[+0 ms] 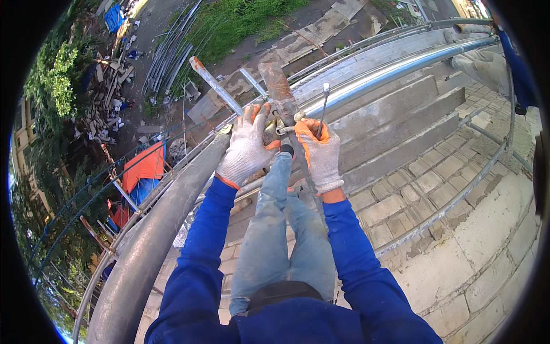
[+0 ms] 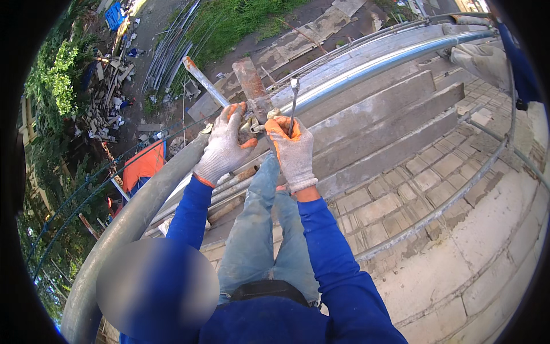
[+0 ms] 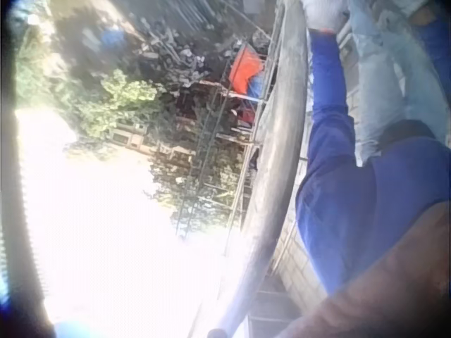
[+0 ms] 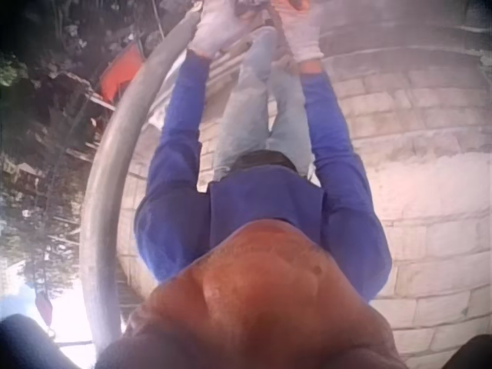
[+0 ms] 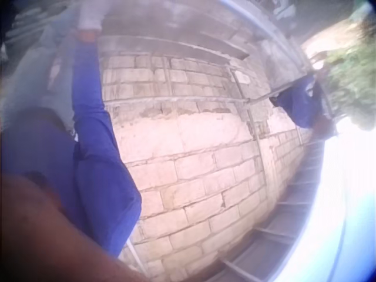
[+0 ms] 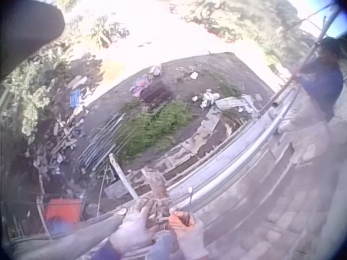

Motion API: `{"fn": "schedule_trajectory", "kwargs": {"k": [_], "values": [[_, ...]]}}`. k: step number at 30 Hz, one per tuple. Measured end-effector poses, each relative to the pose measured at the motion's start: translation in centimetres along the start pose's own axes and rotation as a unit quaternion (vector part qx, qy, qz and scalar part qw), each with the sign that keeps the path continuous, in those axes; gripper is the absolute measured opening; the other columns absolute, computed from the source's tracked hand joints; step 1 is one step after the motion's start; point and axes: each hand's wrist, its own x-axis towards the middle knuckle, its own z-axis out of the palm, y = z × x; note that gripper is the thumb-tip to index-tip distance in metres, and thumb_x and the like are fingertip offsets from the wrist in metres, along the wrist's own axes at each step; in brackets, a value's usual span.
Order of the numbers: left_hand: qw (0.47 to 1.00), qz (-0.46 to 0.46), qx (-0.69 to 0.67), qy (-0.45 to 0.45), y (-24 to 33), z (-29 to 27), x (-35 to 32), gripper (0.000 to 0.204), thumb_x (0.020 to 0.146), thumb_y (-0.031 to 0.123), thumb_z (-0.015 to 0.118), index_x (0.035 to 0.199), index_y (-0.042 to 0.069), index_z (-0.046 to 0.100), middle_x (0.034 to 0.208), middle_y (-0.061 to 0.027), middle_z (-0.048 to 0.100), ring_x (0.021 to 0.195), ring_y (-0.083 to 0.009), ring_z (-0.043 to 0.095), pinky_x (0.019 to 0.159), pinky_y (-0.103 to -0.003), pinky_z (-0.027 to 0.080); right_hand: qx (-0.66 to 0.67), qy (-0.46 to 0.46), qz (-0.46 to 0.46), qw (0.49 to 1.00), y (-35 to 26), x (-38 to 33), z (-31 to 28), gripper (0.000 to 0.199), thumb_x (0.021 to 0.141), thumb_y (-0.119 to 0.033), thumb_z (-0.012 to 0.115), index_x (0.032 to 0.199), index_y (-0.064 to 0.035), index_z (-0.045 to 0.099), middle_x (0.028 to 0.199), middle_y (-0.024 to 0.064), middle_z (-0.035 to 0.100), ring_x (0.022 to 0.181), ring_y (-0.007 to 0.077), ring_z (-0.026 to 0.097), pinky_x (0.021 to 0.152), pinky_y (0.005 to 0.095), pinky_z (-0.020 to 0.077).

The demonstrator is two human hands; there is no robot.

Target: The person assembles a metal scaffolding structure by connecting vertical and horizontal poles using clamps. They use a hammer to secure the connections and adjust the position of the poles to ensure stability.

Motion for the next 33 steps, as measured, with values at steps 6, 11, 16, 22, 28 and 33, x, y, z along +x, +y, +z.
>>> {"fn": "schedule_trajectory", "kwargs": {"k": [6, 11, 16, 22, 28, 33], "values": [[0.993, -0.054, -0.058, -0.089, 2.2, -1.2, 0.3, 0.061, 0.078, 0.023, 0.077, 0.131, 0.002, 0.056, 0.137, -0.0224, 0.051, 0.125, -0.0423, 0.052, 0.103, -0.048, 0.047, 0.035, 0.009, -0.001, 0.999, 0.8, 0.8, -1.6, 0.022, 0.094, -0.006, 0.069, 0.114, -0.0005, 0.064, 0.095, 0.0048, 0.067, 0.081, 0.0094, 0.062, 0.071, 0.0213, 0.0498], [0.994, -0.055, -0.02, -0.094, 2.6, -2.5, 1.0, 0.059, 0.076, 0.028, 0.08, 0.125, 0.003, 0.06, 0.127, -0.0194, 0.056, 0.124, -0.038, 0.053, 0.102, -0.047, 0.047, 0.025, 0.001, 0.069, 0.997, 0.1, 1.1, -1.9, 0.02, 0.096, -0.019, 0.07, 0.109, -0.0047, 0.064, 0.081, 0.0015, 0.065, 0.064, 0.0063, 0.057, 0.048, 0.0186, 0.0395], [0.994, -0.08, -0.068, -0.04, 2.8, -0.9, 0.1, 0.063, 0.079, 0.029, 0.08, 0.133, 0.006, 0.058, 0.135, -0.0205, 0.052, 0.119, -0.0368, 0.057, 0.099, -0.045, 0.049, 0.038, -0.003, 0.108, 0.993, 0.6, 1.4, -2.5, 0.024, 0.097, -0.028, 0.069, 0.109, -0.0076, 0.065, 0.074, -0.0002, 0.062, 0.051, 0.0032, 0.046, 0.04, 0.0186, 0.0294], [0.998, 0.005, -0.035, -0.047, 3.6, -1.5, 0.2, 0.071, 0.08, 0.031, 0.081, 0.144, 0.023, 0.053, 0.143, -0.0231, 0.043, 0.116, -0.0354, 0.059, 0.095, -0.044, 0.052, 0.048, 0.004, 0.119, 0.992, 0.2, 1.2, -2.2, 0.023, 0.098, -0.027, 0.067, 0.109, -0.0063, 0.066, 0.07, -0.0011, 0.06, 0.047, 0.0025, 0.043, 0.039, 0.019, 0.0275], [0.998, -0.034, 0.015, -0.058, 4.1, -0.9, 1.4, 0.067, 0.081, 0.033, 0.08, 0.144, 0.025, 0.055, 0.14, -0.0237, 0.044, 0.115, -0.0368, 0.058, 0.094, -0.043, 0.053, 0.057, 0.013, 0.14, 0.988, 0.0, 2.1, -2.5, 0.019, 0.099, -0.022, 0.066, 0.109, -0.0057, 0.066, 0.07, 0.0005, 0.064, 0.044, 0.0026, 0.044, 0.037, 0.0192, 0.0288], [0.939, -0.258, -0.212, -0.079, 0.8, 1.3, 0.1, 0.096, 0.094, 0.041, 0.068, 0.162, 0.01, 0.007, 0.146, -0.0236, 0.045, 0.128, -0.0439, 0.053, 0.102, -0.048, 0.048, 0.067, -0.017, 0.169, 0.983, 0.8, 3.3, -3.8, 0.019, 0.096, -0.017, 0.069, 0.111, -0.005, 0.07, 0.075, 0.0024, 0.066, 0.045, 0.004, 0.046, 0.037, 0.0189, 0.0296]]}}
